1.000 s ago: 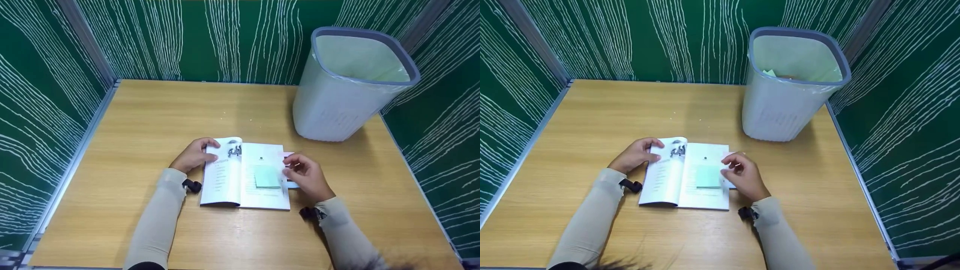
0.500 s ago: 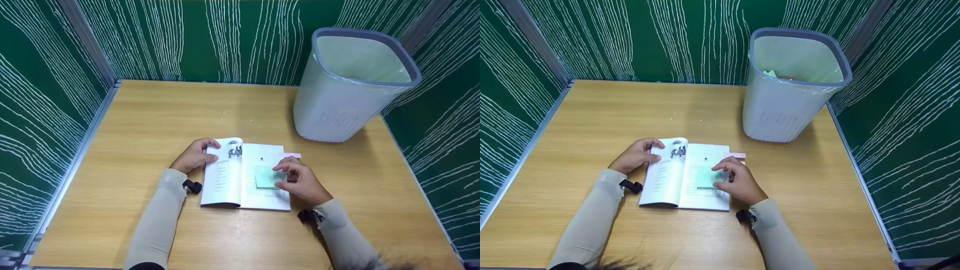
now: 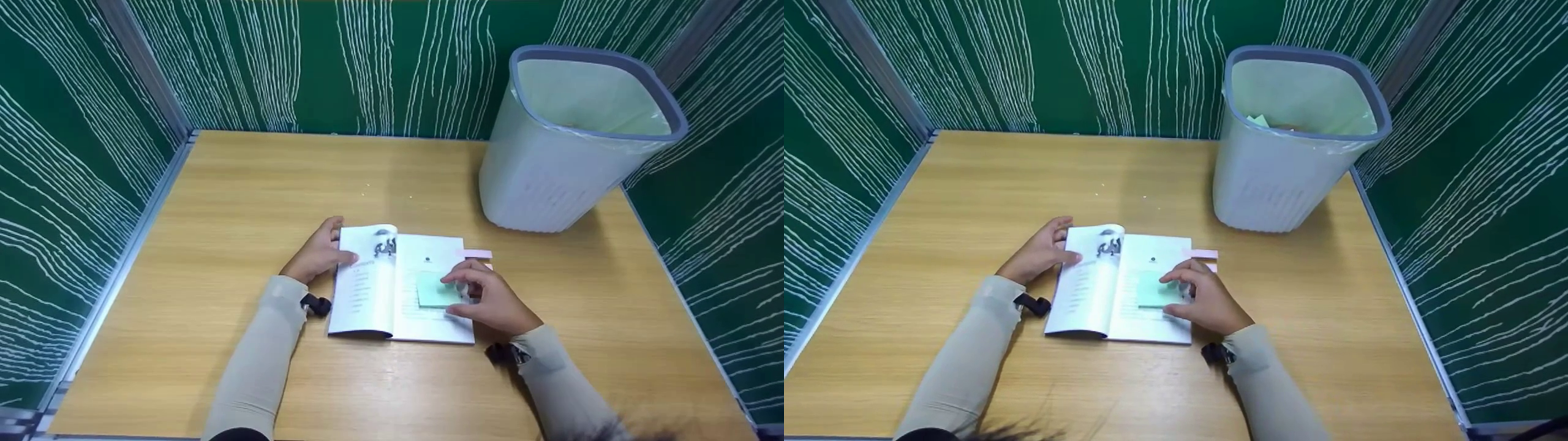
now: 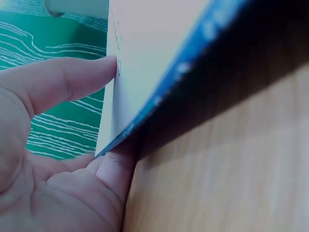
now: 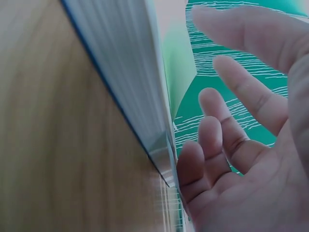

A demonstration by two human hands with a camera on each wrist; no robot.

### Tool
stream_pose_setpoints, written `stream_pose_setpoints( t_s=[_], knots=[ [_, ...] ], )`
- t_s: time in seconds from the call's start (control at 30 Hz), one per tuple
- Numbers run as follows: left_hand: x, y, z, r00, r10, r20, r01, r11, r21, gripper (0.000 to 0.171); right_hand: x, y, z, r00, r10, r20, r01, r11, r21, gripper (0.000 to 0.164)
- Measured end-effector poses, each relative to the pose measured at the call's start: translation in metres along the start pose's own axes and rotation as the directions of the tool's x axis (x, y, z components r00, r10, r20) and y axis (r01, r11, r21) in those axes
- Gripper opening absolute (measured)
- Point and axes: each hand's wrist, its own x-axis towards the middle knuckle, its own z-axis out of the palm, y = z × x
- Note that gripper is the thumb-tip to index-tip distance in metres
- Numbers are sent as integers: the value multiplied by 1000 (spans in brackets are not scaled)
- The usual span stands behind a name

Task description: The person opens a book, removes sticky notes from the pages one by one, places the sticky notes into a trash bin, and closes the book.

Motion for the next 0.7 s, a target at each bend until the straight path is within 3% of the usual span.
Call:
stream_pose_setpoints(
  t_s=[0.13,0.4,0.7],
  knots=[
    [0,-1,-1,1000,-29,-10,28,997,-74,106,0,-3,1,1000,22,12,-22,999,-47,47],
    [1,-4,-1,1000,-2,11,3,994,-113,68,0,-3,1,998,53,29,-49,991,-123,42],
    [2,-1,0,1000,-18,15,19,994,-106,67,0,-2,2,999,41,1,-41,990,-132,31]
  ],
)
